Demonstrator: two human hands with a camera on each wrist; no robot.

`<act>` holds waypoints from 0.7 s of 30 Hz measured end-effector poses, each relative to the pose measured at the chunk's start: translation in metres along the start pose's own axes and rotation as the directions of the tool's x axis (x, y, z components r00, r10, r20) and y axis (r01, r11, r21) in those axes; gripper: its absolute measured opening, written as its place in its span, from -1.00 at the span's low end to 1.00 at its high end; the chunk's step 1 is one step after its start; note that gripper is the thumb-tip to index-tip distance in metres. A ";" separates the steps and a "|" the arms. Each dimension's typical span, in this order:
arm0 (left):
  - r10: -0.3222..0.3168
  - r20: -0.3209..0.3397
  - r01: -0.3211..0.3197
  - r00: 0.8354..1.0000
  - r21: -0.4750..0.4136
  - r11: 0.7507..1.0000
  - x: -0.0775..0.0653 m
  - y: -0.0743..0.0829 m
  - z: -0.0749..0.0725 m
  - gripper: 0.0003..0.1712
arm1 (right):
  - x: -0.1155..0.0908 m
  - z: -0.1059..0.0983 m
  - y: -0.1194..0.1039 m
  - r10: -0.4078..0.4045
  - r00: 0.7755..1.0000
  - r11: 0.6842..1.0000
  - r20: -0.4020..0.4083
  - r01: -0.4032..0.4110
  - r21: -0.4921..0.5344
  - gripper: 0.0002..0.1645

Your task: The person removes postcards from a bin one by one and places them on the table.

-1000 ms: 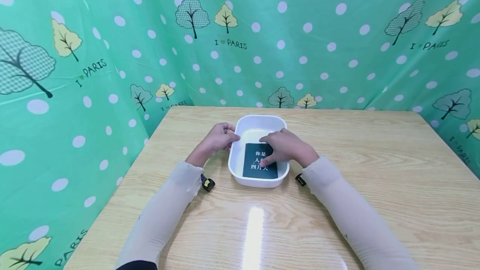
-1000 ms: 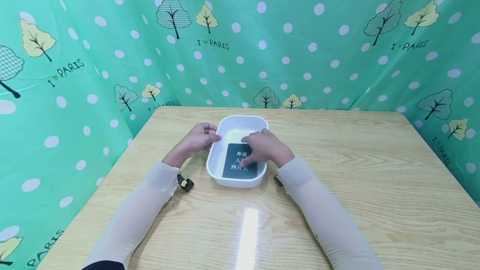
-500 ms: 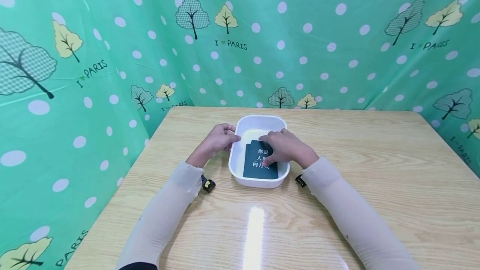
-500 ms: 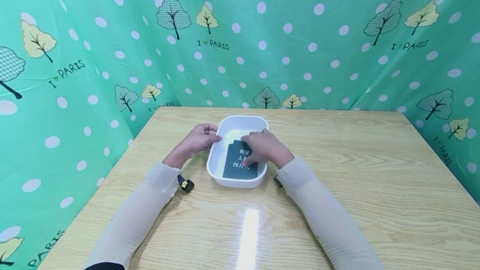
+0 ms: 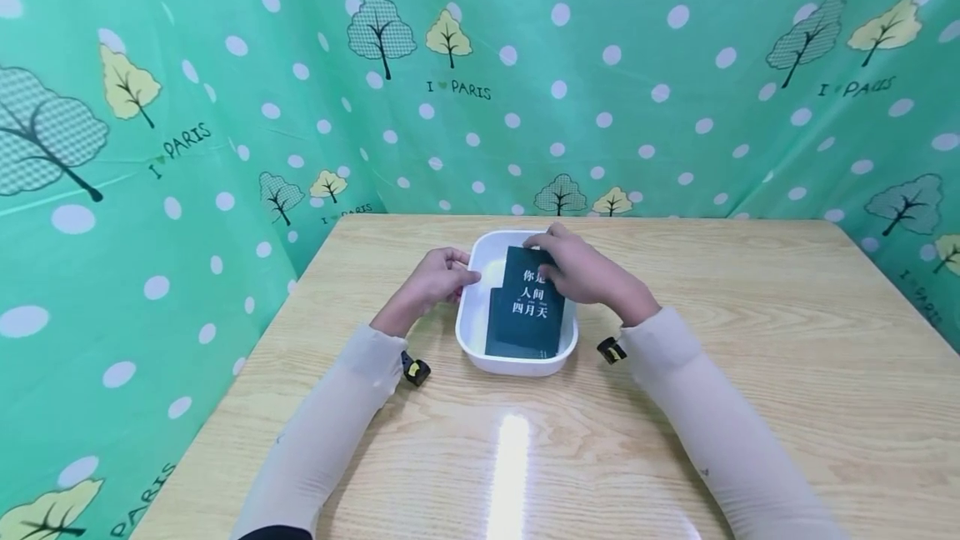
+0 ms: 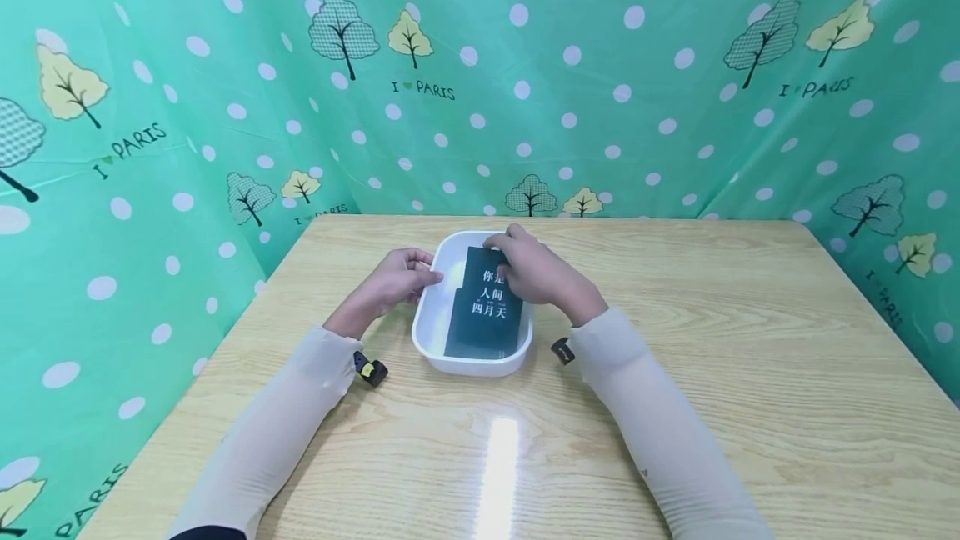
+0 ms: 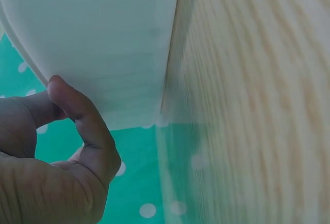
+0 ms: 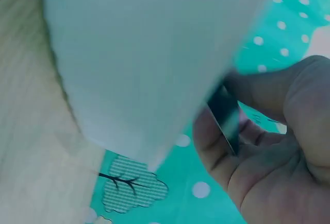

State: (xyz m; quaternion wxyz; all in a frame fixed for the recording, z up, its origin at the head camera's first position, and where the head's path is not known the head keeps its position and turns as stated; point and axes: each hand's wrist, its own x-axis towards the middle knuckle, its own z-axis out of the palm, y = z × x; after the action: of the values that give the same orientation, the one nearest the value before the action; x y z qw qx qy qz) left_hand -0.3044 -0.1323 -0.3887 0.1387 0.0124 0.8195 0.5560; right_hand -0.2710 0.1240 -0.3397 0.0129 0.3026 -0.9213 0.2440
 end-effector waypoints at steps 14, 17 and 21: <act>-0.013 -0.009 0.013 1.000 -0.019 1.000 -0.001 0.000 0.000 -0.63 | -0.020 -0.049 0.014 0.019 0.886 0.988 -0.463 0.056 0.146 -0.57; -0.014 -0.003 0.014 1.000 -0.016 1.000 -0.001 0.000 0.000 -0.62 | -0.026 -0.058 0.027 0.114 0.866 0.979 -0.487 -0.016 0.201 -0.58; -0.010 0.001 0.010 1.000 -0.013 1.000 -0.001 0.000 0.001 -0.62 | -0.035 -0.068 0.046 0.256 0.848 0.952 -0.465 -0.138 0.272 -0.57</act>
State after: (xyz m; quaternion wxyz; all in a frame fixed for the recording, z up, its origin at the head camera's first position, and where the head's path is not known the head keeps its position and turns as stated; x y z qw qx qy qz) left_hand -0.3038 -0.1318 -0.3885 0.1417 0.0076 0.8157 0.5608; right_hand -0.2767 0.2068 -0.3061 0.1881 0.1328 -0.8792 0.4171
